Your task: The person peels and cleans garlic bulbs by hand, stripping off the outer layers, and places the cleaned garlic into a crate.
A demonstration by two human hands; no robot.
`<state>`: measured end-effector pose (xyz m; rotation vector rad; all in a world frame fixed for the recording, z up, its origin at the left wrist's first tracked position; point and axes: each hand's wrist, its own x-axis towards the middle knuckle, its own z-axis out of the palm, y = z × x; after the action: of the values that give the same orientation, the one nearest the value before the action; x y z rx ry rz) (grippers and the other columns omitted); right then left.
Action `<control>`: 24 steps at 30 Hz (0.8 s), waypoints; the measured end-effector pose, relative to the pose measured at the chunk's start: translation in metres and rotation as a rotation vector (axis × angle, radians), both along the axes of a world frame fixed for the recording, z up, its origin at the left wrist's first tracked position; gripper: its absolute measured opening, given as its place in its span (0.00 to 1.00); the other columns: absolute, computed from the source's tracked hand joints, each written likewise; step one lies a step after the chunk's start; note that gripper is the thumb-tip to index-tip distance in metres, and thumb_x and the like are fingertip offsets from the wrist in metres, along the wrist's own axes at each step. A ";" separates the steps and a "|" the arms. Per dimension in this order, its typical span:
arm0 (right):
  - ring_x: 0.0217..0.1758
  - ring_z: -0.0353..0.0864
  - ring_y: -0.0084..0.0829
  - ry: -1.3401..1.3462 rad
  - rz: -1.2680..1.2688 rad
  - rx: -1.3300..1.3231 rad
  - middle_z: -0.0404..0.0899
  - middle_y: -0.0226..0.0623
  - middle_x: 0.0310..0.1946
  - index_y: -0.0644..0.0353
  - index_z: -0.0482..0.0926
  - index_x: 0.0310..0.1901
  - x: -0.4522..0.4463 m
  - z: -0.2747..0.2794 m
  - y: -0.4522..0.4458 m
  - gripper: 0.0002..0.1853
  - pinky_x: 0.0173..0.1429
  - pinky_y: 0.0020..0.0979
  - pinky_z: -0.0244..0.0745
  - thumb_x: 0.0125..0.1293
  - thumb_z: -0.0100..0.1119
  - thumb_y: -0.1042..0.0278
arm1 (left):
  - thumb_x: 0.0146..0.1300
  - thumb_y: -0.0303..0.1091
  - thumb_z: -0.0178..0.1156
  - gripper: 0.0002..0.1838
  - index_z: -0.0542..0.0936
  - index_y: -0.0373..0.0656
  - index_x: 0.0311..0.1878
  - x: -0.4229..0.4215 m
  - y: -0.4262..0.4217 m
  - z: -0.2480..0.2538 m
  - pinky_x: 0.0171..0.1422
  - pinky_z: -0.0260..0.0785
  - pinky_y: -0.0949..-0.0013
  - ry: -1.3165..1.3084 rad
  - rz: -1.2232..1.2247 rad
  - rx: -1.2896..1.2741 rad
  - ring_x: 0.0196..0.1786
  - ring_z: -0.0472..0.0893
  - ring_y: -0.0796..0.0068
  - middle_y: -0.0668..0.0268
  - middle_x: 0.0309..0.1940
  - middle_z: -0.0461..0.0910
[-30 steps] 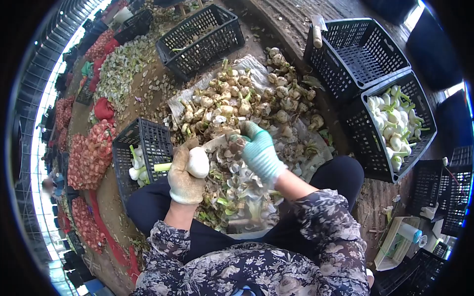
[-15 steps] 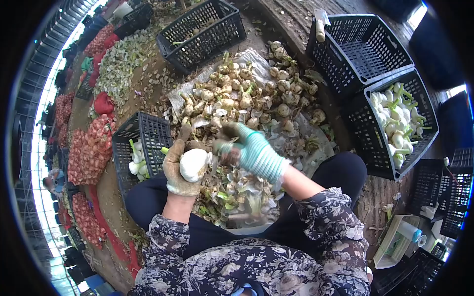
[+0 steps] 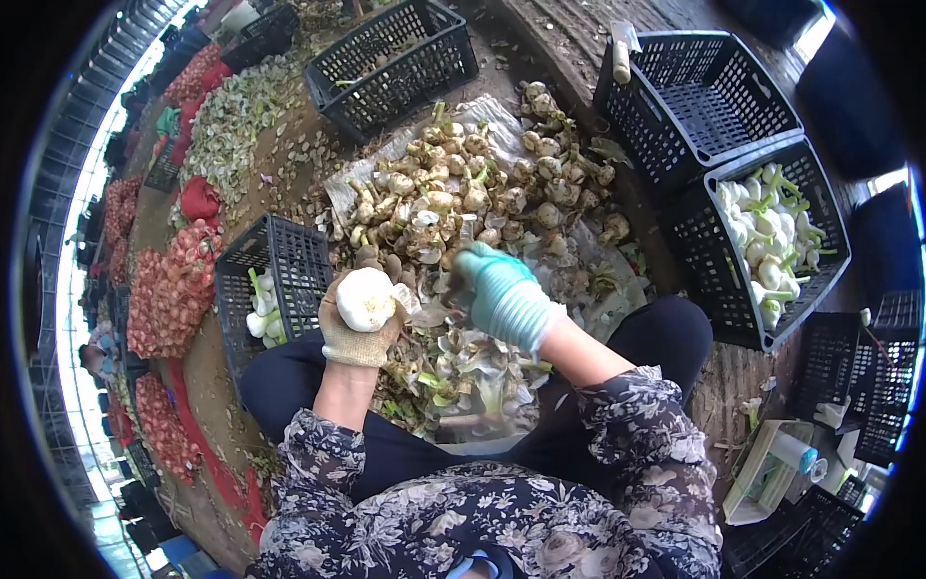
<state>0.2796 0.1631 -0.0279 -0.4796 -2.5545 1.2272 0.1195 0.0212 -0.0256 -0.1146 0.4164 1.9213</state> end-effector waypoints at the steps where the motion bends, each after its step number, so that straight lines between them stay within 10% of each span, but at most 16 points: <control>1: 0.45 0.79 0.34 0.220 -0.028 -0.396 0.75 0.42 0.42 0.61 0.73 0.52 -0.005 0.008 -0.010 0.26 0.39 0.36 0.77 0.49 0.67 0.77 | 0.61 0.33 0.49 0.16 0.76 0.36 0.48 0.002 0.000 -0.001 0.61 0.65 0.53 0.026 0.023 -0.038 0.53 0.75 0.57 0.58 0.42 0.81; 2: 0.44 0.79 0.32 0.141 -0.072 -0.689 0.76 0.43 0.43 0.62 0.66 0.59 -0.007 0.032 -0.021 0.33 0.41 0.30 0.77 0.48 0.66 0.80 | 0.61 0.33 0.48 0.16 0.76 0.36 0.48 0.004 0.001 -0.002 0.61 0.66 0.54 0.052 0.043 -0.080 0.53 0.75 0.57 0.57 0.43 0.81; 5: 0.34 0.79 0.26 0.429 -0.067 -0.350 0.80 0.38 0.36 0.65 0.69 0.56 -0.024 0.014 -0.048 0.25 0.38 0.26 0.75 0.55 0.62 0.79 | 0.64 0.35 0.45 0.16 0.77 0.37 0.48 0.010 0.009 -0.009 0.58 0.69 0.55 0.101 0.087 -0.171 0.55 0.75 0.57 0.58 0.45 0.80; 8: 0.32 0.77 0.21 0.200 -0.026 -1.079 0.80 0.32 0.32 0.65 0.75 0.47 -0.006 0.020 -0.034 0.15 0.37 0.25 0.74 0.58 0.60 0.78 | 0.67 0.41 0.42 0.18 0.77 0.40 0.47 0.002 0.010 -0.002 0.56 0.69 0.50 -0.017 0.093 -0.173 0.54 0.75 0.57 0.60 0.46 0.80; 12: 0.35 0.78 0.25 -0.120 0.163 -0.787 0.79 0.33 0.32 0.61 0.80 0.41 0.010 0.007 -0.008 0.09 0.40 0.26 0.73 0.58 0.61 0.73 | 0.70 0.51 0.35 0.24 0.76 0.45 0.46 -0.001 0.014 0.008 0.54 0.69 0.43 -0.071 0.188 -0.220 0.50 0.77 0.57 0.60 0.44 0.78; 14: 0.39 0.77 0.43 0.000 -0.092 0.592 0.79 0.40 0.37 0.55 0.81 0.43 0.009 -0.013 -0.008 0.12 0.45 0.39 0.74 0.56 0.62 0.69 | 0.70 0.46 0.39 0.19 0.74 0.43 0.46 0.000 0.013 0.011 0.54 0.68 0.38 -0.028 0.202 -0.279 0.50 0.75 0.55 0.57 0.45 0.75; 19: 0.41 0.80 0.34 0.045 -0.113 -0.615 0.81 0.41 0.39 0.58 0.80 0.43 0.005 -0.017 -0.002 0.12 0.46 0.30 0.73 0.58 0.61 0.67 | 0.64 0.37 0.54 0.09 0.74 0.45 0.45 -0.002 0.006 0.060 0.51 0.71 0.43 0.141 0.146 -0.444 0.51 0.73 0.58 0.58 0.46 0.71; 22: 0.41 0.81 0.29 -0.269 -0.208 -0.187 0.82 0.43 0.38 0.62 0.79 0.45 0.005 -0.056 0.015 0.13 0.47 0.27 0.72 0.60 0.60 0.66 | 0.61 0.42 0.59 0.13 0.75 0.45 0.44 -0.056 -0.024 0.090 0.45 0.73 0.63 0.457 0.436 -0.467 0.46 0.74 0.66 0.60 0.41 0.73; 24: 0.40 0.81 0.29 -0.255 -0.276 -0.376 0.82 0.44 0.38 0.63 0.78 0.46 -0.001 -0.078 0.027 0.14 0.47 0.27 0.72 0.61 0.58 0.65 | 0.57 0.33 0.63 0.19 0.75 0.34 0.49 -0.115 -0.061 0.096 0.45 0.73 0.70 0.933 0.635 -0.735 0.42 0.79 0.69 0.57 0.45 0.77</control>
<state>0.2784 0.1899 -0.1062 -1.0930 -2.3392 1.6290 0.0044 -0.0398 0.0705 0.2156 1.8883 2.2430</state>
